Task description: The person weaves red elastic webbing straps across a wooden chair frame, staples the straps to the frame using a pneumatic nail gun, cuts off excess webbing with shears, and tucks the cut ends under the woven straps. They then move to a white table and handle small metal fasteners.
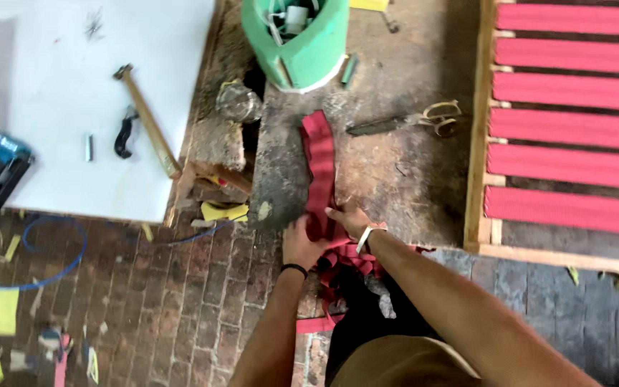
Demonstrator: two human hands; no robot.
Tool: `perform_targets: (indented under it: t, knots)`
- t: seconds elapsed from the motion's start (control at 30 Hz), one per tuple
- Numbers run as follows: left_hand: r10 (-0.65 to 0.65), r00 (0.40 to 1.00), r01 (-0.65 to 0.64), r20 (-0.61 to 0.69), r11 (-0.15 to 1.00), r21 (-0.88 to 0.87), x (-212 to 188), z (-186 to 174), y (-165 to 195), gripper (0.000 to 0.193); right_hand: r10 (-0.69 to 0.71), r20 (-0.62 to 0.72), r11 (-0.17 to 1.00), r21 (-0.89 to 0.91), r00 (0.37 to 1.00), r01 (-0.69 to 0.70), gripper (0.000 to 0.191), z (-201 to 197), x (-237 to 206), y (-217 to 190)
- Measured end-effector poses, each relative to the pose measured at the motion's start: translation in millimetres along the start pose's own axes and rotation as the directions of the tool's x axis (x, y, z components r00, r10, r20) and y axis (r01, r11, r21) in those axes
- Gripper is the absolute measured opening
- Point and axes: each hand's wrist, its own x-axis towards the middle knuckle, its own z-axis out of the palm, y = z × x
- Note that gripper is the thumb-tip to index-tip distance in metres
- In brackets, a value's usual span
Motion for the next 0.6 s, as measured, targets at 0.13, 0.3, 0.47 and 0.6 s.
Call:
perform_targets:
  t: [0.13,0.3,0.47,0.6]
  knots:
    - [0.061,0.997,-0.034,0.054,0.911,-0.411,-16,-7,38,0.075,0.169,-0.072,0.979,-0.103,0.983,-0.176,0.055,-36,-36,-3]
    - [0.328,0.891,0.024,0.315,0.658,-0.752,-27,-16,143,0.048,0.216,-0.214,0.934,0.329,0.953,-0.138,0.034,-134,-155,8]
    - [0.432,0.761,0.219,0.484,0.531,-0.819,-11,-15,266,0.033,0.380,-0.483,0.705,0.704,0.789,0.092,0.042,-254,-316,9]
    - [0.513,0.764,0.115,0.391,0.488,-0.865,12,-19,363,0.035,0.272,-0.837,0.770,0.485,0.476,0.414,0.031,-353,-451,0]
